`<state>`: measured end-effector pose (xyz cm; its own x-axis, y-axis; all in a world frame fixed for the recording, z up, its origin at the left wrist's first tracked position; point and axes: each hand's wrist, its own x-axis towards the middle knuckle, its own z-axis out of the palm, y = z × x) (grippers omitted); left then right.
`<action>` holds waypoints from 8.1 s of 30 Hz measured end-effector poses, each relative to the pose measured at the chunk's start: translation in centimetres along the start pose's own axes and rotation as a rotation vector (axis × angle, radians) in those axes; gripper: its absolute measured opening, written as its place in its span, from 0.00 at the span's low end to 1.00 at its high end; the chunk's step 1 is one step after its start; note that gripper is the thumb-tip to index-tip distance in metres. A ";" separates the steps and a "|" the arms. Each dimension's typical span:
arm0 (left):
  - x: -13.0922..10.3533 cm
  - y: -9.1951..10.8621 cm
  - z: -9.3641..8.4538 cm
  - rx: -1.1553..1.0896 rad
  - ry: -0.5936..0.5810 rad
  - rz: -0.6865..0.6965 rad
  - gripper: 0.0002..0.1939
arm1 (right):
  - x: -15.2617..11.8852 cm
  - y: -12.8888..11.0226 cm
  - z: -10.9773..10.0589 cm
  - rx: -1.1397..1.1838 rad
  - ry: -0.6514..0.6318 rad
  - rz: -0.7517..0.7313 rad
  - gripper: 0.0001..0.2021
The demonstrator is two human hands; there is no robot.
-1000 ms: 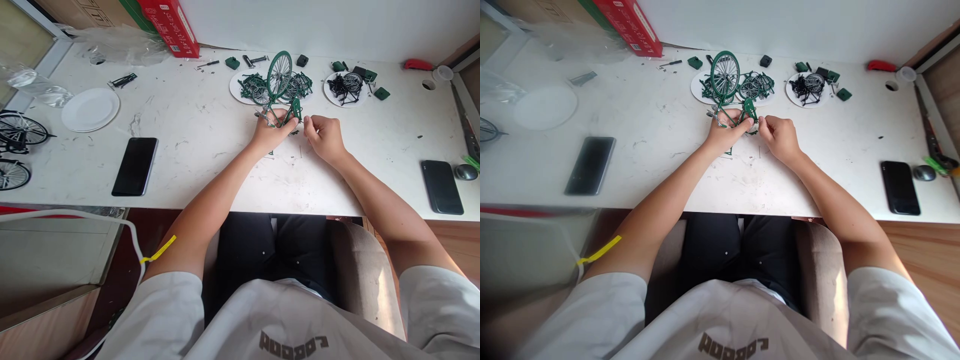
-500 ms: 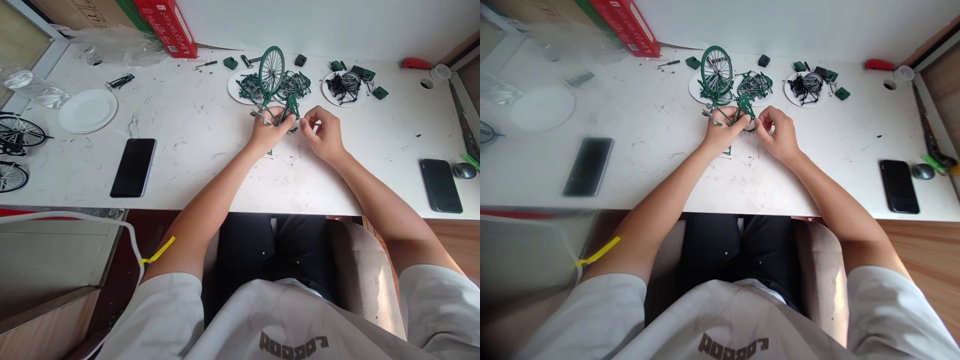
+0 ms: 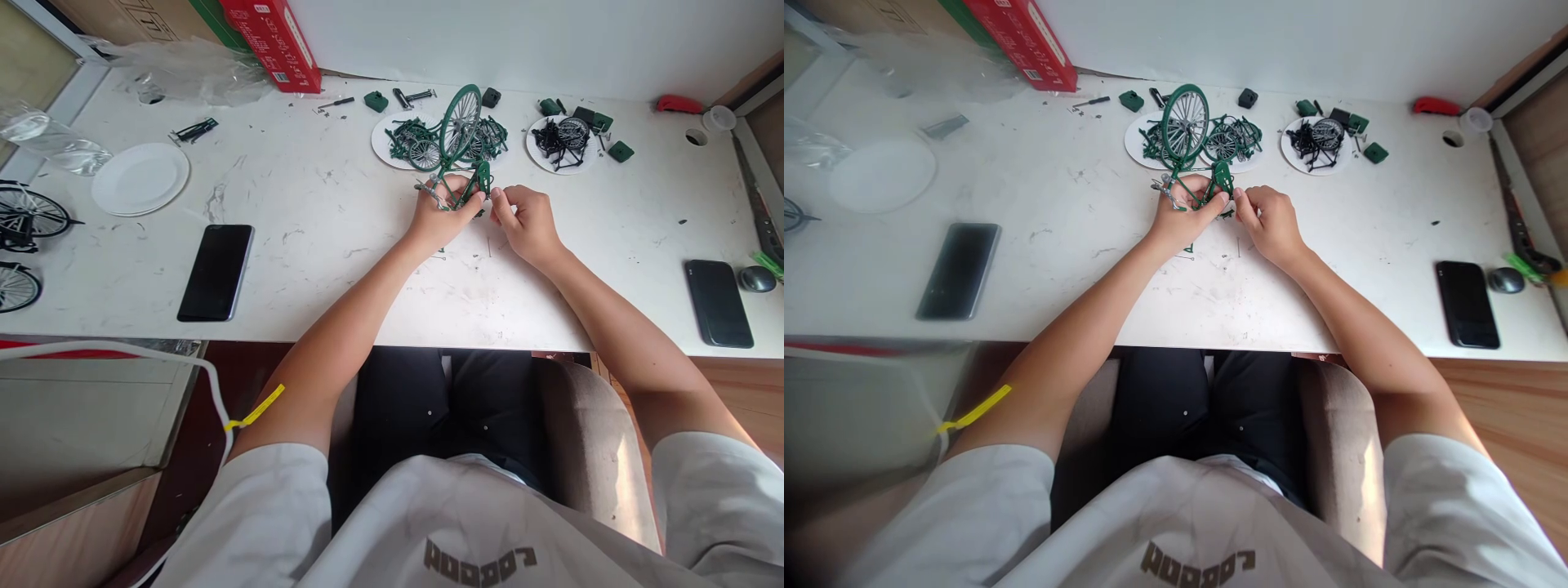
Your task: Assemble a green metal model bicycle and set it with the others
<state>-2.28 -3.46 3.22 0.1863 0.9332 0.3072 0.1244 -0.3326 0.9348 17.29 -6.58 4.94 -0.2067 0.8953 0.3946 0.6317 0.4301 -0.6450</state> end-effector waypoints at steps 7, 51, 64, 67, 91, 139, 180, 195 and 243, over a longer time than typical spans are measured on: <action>0.1 -0.8 0.1 0.010 0.019 0.047 0.17 | 0.0 0.3 0.1 0.001 0.031 -0.017 0.39; 0.2 -1.1 0.2 -0.079 -0.027 0.004 0.07 | -0.1 0.2 0.0 -0.010 0.028 -0.026 0.44; 1.1 -2.0 -0.1 -0.218 -0.078 -0.017 0.24 | 0.2 0.4 0.1 0.146 0.165 0.001 0.38; 1.1 -1.8 -0.3 -0.189 -0.074 -0.067 0.23 | 0.2 0.6 0.2 0.175 0.107 0.016 0.36; 1.6 -2.6 -0.2 -0.265 -0.002 -0.083 0.26 | 0.9 0.5 0.1 0.546 0.047 0.204 0.34; 0.4 0.8 -0.5 -0.361 0.026 -0.116 0.16 | 0.5 3.0 -0.2 -0.010 0.283 -0.127 0.19; 0.9 0.4 -1.2 -0.509 0.001 -0.245 0.20 | 0.4 2.2 -0.1 0.003 0.247 -0.101 0.13; 0.7 0.6 -1.0 -0.419 0.069 -0.202 0.22 | 0.1 1.6 -0.2 0.039 0.227 -0.083 0.18; 0.5 0.5 -0.1 -0.392 0.109 -0.185 0.28 | 0.2 2.3 -0.3 -0.056 0.308 -0.155 0.15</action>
<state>-2.23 -3.18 3.86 0.0893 0.9880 0.1262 -0.2373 -0.1020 0.9661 18.88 -5.45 3.76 -0.0737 0.7389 0.6698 0.6525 0.5437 -0.5279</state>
